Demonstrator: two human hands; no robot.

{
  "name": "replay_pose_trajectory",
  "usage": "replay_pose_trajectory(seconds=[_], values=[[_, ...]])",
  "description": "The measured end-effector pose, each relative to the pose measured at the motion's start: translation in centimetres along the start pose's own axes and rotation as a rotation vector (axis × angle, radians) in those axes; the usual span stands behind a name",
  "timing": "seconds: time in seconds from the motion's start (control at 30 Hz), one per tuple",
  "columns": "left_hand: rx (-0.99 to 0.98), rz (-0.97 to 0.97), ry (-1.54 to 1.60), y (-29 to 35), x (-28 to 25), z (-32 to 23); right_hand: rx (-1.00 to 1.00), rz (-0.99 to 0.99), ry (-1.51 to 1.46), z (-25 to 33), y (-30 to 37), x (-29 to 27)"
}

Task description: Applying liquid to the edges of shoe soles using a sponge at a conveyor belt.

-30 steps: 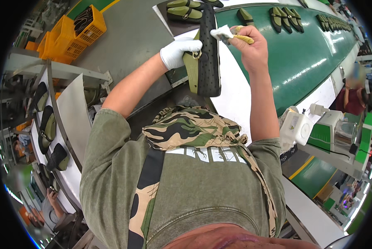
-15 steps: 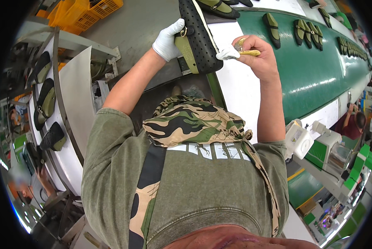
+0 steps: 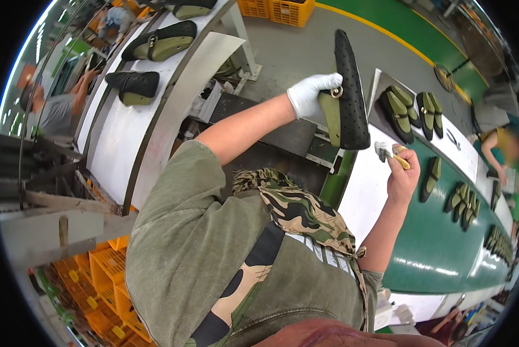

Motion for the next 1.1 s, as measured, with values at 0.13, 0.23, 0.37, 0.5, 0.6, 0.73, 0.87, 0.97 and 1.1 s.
replay_pose_trajectory(seconds=[0.13,0.23,0.37,0.5,0.6,0.73,0.87,0.97,1.1], values=[[0.493,-0.104,-0.112,3.1,2.2,-9.4,0.047,-0.102,-0.145,-2.2,-0.7,-1.2],[0.805,-0.211,-0.148,6.2,2.8,-18.9,0.081,-0.106,-0.212,-3.4,-0.4,-2.3],[1.027,-0.501,-0.213,12.4,5.4,-28.8,0.132,-0.177,-0.275,-3.8,0.9,-4.2],[0.845,-0.369,-0.221,20.4,0.5,-40.0,0.178,-0.258,-0.333,-5.8,2.7,-7.6],[1.118,-0.728,-0.161,22.7,1.7,-39.7,0.207,-0.303,-0.336,-7.7,3.4,-9.8],[0.541,-0.143,0.257,25.8,6.2,-37.1,0.231,-0.322,-0.333,-9.6,2.7,-10.8],[0.9,-0.29,-0.044,27.4,9.7,-32.9,0.232,-0.236,-0.444,-11.1,1.3,-10.4],[1.349,-0.62,-0.37,33.8,11.2,-29.3,0.248,-0.128,-0.5,-11.7,-0.1,-8.6],[1.549,-0.756,-0.417,38.2,13.3,-22.3,0.239,-0.054,-0.523,-11.8,-0.8,-7.1]])
Point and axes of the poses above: each hand's wrist, its own y-axis away from the middle knuckle, its own x-axis out of the palm, z = x × y, the point moved 5 cm from there along -y, towards the middle knuckle, and after that the axes turned 12 degrees about y, right-handed, at the moved point
